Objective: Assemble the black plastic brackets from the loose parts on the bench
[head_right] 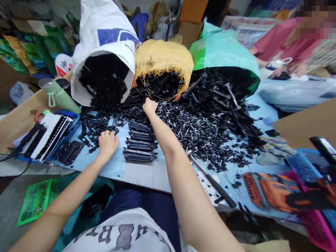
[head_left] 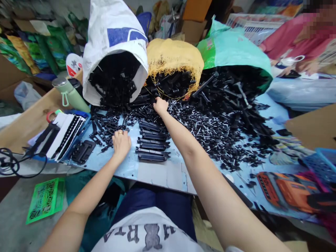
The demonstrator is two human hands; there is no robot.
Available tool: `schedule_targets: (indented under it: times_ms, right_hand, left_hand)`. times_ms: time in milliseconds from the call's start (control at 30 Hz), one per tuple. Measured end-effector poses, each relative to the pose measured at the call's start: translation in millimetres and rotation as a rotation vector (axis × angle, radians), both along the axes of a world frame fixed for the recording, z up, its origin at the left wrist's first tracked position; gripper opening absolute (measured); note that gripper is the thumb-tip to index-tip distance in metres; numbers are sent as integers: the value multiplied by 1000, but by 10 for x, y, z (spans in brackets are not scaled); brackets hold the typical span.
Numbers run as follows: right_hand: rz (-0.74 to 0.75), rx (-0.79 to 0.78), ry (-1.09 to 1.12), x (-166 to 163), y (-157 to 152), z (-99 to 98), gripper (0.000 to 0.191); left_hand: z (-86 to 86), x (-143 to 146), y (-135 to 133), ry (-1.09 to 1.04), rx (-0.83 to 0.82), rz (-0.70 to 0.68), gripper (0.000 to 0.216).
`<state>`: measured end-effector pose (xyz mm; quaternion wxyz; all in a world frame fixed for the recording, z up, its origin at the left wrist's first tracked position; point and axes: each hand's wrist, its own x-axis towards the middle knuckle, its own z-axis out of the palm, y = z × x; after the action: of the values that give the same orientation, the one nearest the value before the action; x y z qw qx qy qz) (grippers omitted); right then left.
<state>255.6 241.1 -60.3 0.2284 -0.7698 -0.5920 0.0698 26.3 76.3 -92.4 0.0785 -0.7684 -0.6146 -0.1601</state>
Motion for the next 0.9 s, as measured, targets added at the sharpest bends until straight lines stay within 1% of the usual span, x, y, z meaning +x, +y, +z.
schedule_targets:
  times_ms: [33, 100, 167, 233, 300, 367, 433, 467, 533, 567, 600, 633, 667, 700, 733, 800, 833, 867, 900]
  right_hand:
    - [-4, 24, 78, 62, -34, 6, 27]
    - [-16, 84, 328, 214, -160, 23, 25]
    - [-37, 115, 572, 400, -366, 42, 24]
    - [-61, 100, 673, 612, -650, 60, 25]
    - [-75, 92, 763, 837, -1012, 75, 28]
    - [-65, 84, 943, 1060, -1448, 75, 32]
    - [-18, 17, 1107, 1260, -1943, 49, 41]
    - [13, -48, 1140, 1346, -2202, 23, 46]
    - [76, -211, 1079, 1473, -2712, -56, 51]
    - [108, -295, 1015, 1508, -2947, -108, 52]
    - [145, -370, 934, 1517, -3157, -164, 52]
    - [185, -424, 835, 1499, -3337, -223, 51]
    - [218, -438, 716, 1452, -3480, -280, 51]
    - [244, -409, 575, 1375, -3586, -333, 51]
    - [266, -343, 416, 1274, -3655, -379, 53]
    - [314, -165, 103, 1025, -3696, -444, 59]
    - [349, -100, -17, 895, -3683, -464, 60]
    - [384, -60, -89, 772, -3657, -477, 58]
    - [401, -32, -100, 661, -3627, -485, 53]
  left_hand:
    - [-15, -60, 91, 45, -28, 45, 26]
    - [-67, -132, 214, 89, -74, 83, 26]
    - [-118, -156, 263, 71, -106, 59, 27]
    - [-139, -161, 244, -17, -126, -5, 28]
    - [-116, -160, 158, -182, -128, -50, 32]
    - [-59, -144, -8, -378, -148, -54, 34]
    - [-2, -93, -253, -524, -238, -93, 39]
    - [14, -53, -398, -564, -306, -159, 41]
    - [2, 56, -699, -563, -420, -377, 37]
    - [-27, 119, -839, -517, -440, -498, 33]
    - [-69, 185, -960, -448, -436, -605, 30]
    - [-117, 250, -1059, -366, -419, -680, 28]
    - [-167, 311, -1133, -286, -398, -720, 27]
    - [-213, 368, -1182, -225, -380, -729, 26]
    - [-249, 420, -1212, -191, -373, -720, 26]
    - [-286, 505, -1234, -186, -394, -688, 26]
    - [-286, 541, -1240, -205, -414, -674, 27]
    - [-278, 574, -1247, -238, -437, -661, 27]
    - [-265, 605, -1259, -286, -463, -646, 27]
